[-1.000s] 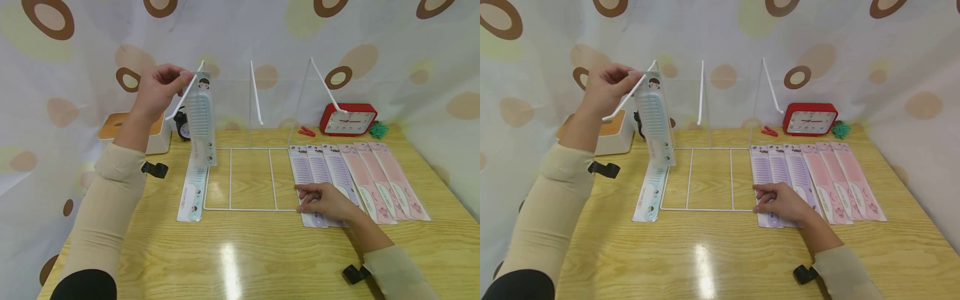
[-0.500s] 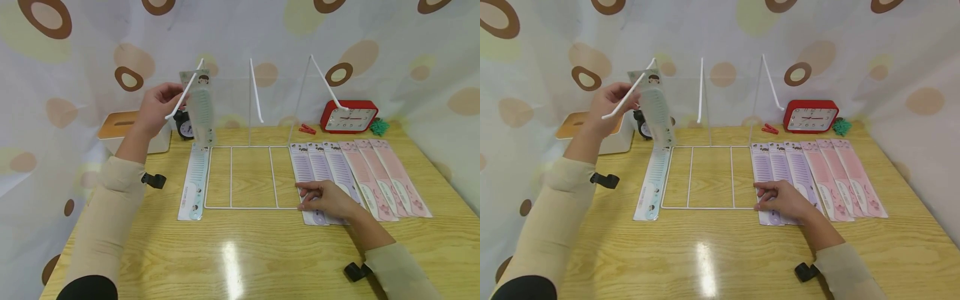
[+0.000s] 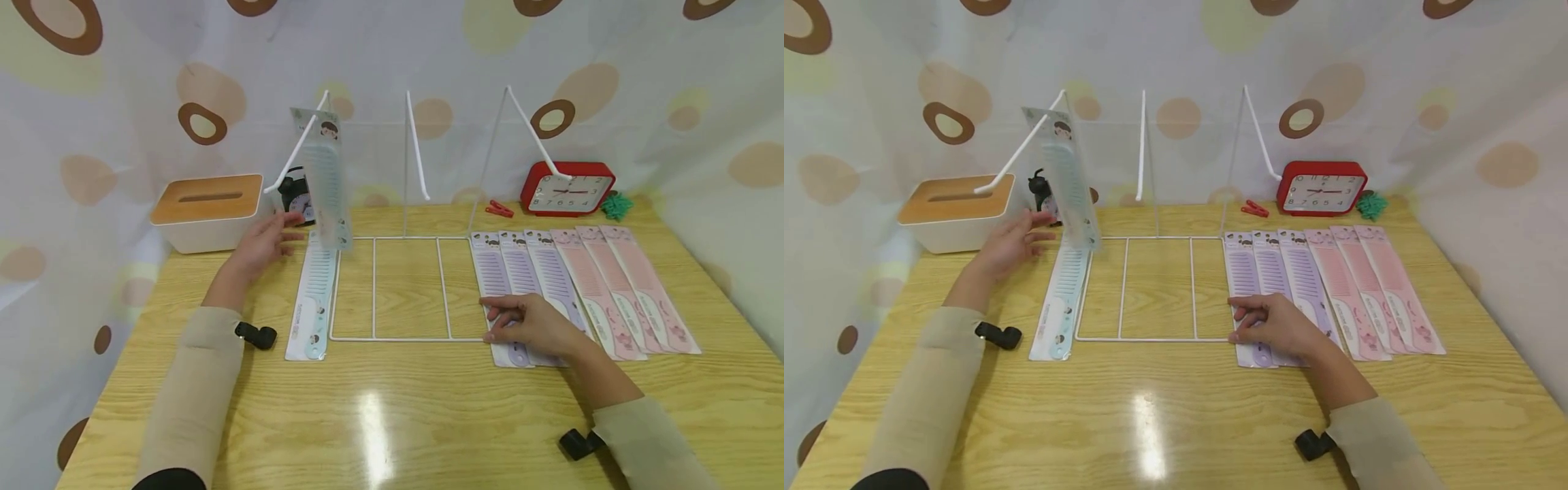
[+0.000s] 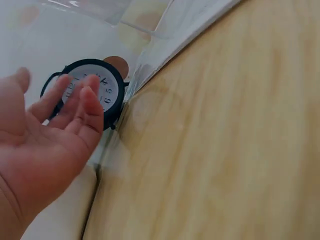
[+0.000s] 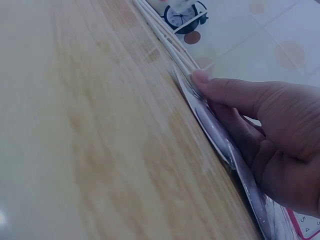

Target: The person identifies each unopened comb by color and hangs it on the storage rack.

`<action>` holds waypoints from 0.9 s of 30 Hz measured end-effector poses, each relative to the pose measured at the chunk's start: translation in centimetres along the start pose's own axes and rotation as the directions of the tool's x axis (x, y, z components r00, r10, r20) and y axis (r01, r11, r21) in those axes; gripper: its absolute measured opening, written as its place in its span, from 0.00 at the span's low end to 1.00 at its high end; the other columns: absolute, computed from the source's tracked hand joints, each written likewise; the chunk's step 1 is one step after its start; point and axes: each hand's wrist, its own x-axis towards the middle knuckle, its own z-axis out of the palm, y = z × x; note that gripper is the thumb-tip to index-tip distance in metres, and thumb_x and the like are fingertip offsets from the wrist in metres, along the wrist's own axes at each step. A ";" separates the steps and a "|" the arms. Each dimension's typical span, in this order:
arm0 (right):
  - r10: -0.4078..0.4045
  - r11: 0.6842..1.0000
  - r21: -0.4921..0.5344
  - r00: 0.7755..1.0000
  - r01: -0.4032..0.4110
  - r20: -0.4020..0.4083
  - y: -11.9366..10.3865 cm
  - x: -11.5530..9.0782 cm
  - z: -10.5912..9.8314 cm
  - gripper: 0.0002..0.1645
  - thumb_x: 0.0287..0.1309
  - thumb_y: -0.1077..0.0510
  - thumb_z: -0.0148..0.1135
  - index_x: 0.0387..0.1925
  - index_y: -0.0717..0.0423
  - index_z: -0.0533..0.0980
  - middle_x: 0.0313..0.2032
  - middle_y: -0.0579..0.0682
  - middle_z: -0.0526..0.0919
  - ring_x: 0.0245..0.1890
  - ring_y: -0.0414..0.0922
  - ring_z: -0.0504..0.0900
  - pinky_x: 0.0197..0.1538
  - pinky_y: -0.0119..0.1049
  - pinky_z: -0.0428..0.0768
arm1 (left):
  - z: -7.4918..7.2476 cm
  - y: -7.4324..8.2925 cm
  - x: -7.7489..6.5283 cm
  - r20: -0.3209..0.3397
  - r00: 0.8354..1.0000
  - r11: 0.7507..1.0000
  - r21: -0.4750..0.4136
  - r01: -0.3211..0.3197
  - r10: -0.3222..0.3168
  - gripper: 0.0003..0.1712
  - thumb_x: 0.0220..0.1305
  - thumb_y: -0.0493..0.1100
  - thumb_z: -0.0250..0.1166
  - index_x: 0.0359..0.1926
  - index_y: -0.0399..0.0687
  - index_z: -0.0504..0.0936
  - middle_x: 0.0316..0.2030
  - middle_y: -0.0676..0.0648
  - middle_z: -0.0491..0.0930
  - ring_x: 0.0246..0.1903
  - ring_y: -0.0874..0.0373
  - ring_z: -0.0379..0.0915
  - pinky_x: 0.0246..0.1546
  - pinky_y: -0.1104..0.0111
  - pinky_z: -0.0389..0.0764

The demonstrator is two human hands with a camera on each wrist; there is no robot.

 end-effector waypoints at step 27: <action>-0.022 1.000 -0.001 1.000 0.022 0.005 -0.5 -0.3 0.0 0.41 0.52 0.54 0.76 0.66 0.62 0.73 0.44 0.55 0.82 0.36 0.36 0.84 0.35 0.29 0.79 | -1.9 1.4 -1.2 0.117 0.993 0.748 0.661 -0.058 -0.026 0.17 0.62 0.44 0.72 0.48 0.39 0.85 0.39 0.43 0.81 0.40 0.51 0.72 0.42 0.64 0.74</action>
